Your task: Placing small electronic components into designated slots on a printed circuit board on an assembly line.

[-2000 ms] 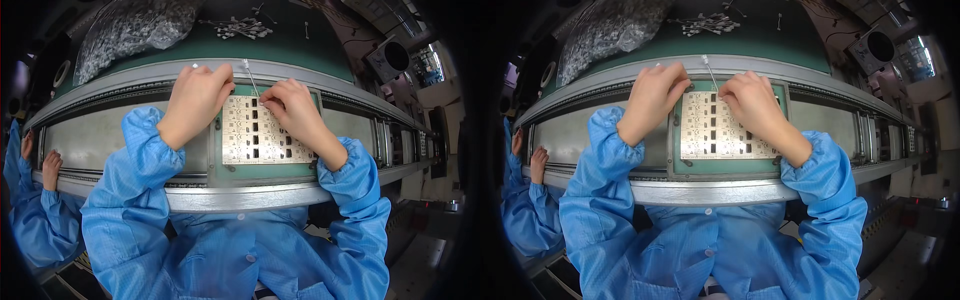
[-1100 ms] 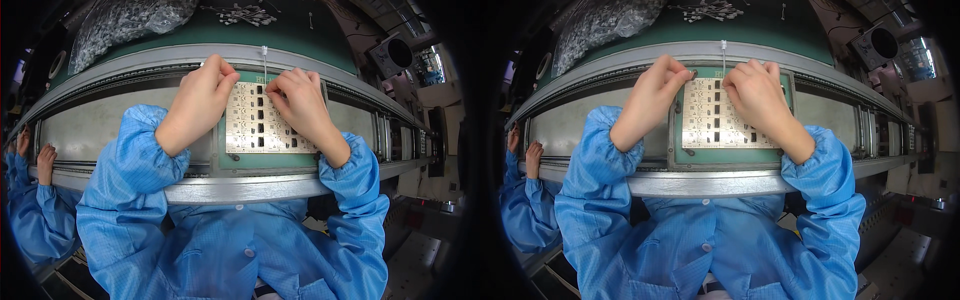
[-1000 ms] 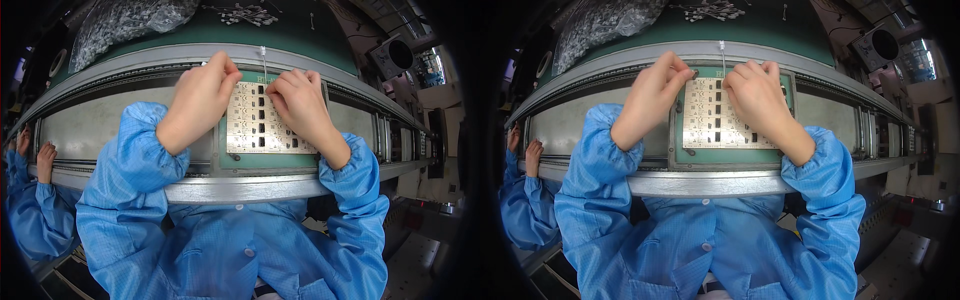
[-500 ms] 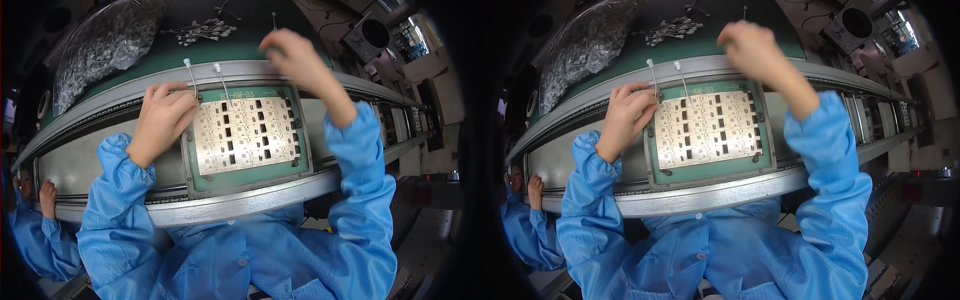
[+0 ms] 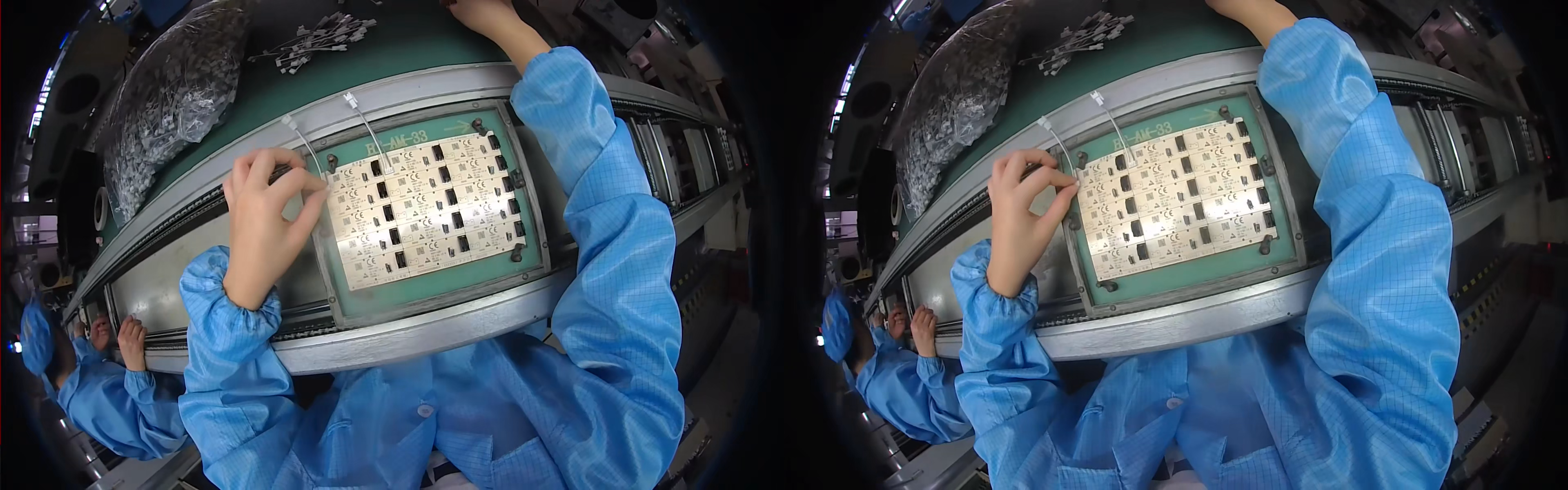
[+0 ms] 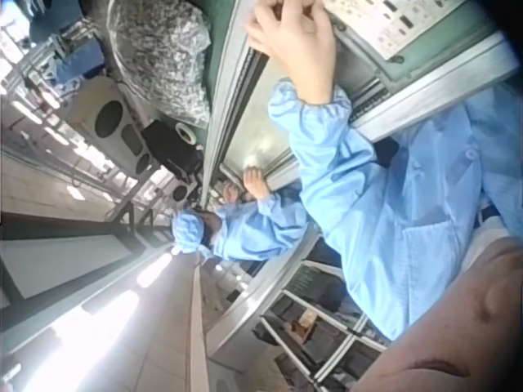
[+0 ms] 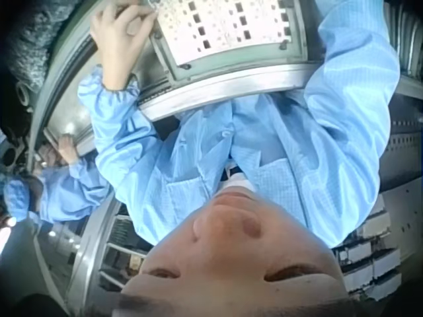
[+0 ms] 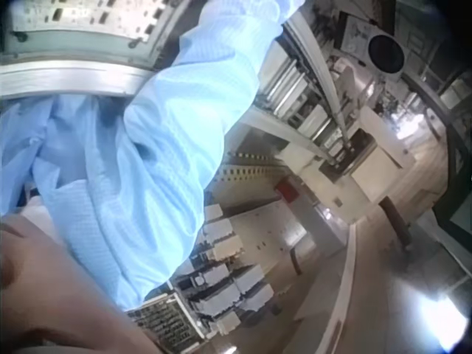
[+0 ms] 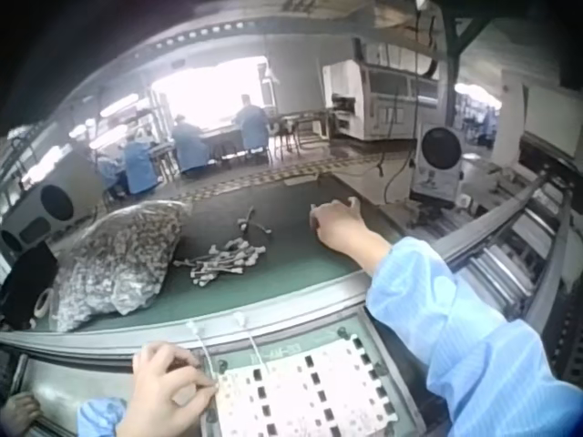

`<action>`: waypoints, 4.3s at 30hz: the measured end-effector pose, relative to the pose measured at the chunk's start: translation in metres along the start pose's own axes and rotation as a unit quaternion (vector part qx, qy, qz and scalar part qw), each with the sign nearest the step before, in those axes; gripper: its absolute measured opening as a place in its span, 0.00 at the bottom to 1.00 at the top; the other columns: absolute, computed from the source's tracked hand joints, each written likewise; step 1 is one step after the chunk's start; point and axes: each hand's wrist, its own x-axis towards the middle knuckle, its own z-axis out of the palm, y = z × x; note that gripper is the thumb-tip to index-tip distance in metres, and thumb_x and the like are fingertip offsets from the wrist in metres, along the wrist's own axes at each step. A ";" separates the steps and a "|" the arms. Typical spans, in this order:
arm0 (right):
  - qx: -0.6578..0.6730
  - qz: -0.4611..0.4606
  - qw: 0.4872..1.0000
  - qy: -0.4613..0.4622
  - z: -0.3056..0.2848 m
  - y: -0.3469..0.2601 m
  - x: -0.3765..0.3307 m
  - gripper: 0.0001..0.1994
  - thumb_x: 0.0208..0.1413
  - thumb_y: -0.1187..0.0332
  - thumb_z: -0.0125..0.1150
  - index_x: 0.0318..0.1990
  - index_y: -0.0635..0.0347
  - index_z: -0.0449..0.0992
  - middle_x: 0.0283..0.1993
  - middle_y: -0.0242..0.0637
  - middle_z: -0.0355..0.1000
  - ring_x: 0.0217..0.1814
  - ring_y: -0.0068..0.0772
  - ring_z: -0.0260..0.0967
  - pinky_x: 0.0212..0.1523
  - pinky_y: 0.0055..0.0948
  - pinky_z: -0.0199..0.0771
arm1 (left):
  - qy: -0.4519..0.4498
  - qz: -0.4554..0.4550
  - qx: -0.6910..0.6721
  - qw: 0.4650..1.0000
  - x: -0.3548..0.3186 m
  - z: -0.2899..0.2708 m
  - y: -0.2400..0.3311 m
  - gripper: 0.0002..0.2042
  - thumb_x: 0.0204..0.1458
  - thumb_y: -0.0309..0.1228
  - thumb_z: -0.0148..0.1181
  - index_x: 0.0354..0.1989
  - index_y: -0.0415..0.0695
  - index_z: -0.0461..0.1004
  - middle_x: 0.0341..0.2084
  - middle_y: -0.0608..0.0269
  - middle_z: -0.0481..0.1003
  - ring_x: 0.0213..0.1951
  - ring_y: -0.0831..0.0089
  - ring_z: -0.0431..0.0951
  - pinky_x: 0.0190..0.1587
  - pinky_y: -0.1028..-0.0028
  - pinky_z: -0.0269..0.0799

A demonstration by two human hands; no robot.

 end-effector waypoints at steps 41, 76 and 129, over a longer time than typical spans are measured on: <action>0.443 0.008 0.893 -0.077 -0.112 -0.103 -0.145 0.10 0.64 0.70 0.63 0.48 0.65 0.83 0.43 0.37 0.81 0.48 0.26 0.79 0.51 0.24 0.77 | -0.020 -0.013 0.183 0.983 0.123 0.023 -0.112 0.13 0.56 0.32 0.60 0.49 0.52 0.79 0.43 0.62 0.81 0.50 0.56 0.80 0.50 0.53 0.73; 0.016 -0.111 0.994 -0.015 -0.054 -0.119 -0.191 0.04 0.57 0.69 0.67 0.38 0.55 0.82 0.40 0.25 0.75 0.48 0.30 0.70 0.58 0.36 0.55 | 0.065 -0.015 -0.361 0.930 0.034 -0.030 -0.002 0.09 0.59 0.24 0.63 0.46 0.35 0.81 0.38 0.59 0.84 0.43 0.78 0.83 0.49 0.77 0.76; -0.180 -0.127 0.975 -0.033 0.033 -0.224 0.006 0.11 0.53 0.68 0.63 0.42 0.60 0.83 0.48 0.43 0.78 0.57 0.49 0.74 0.56 0.51 0.70 | 0.025 -0.040 0.104 0.993 -0.018 0.011 0.041 0.01 0.49 0.29 0.65 0.30 0.49 0.79 0.34 0.68 0.75 0.50 0.61 0.73 0.66 0.36 0.52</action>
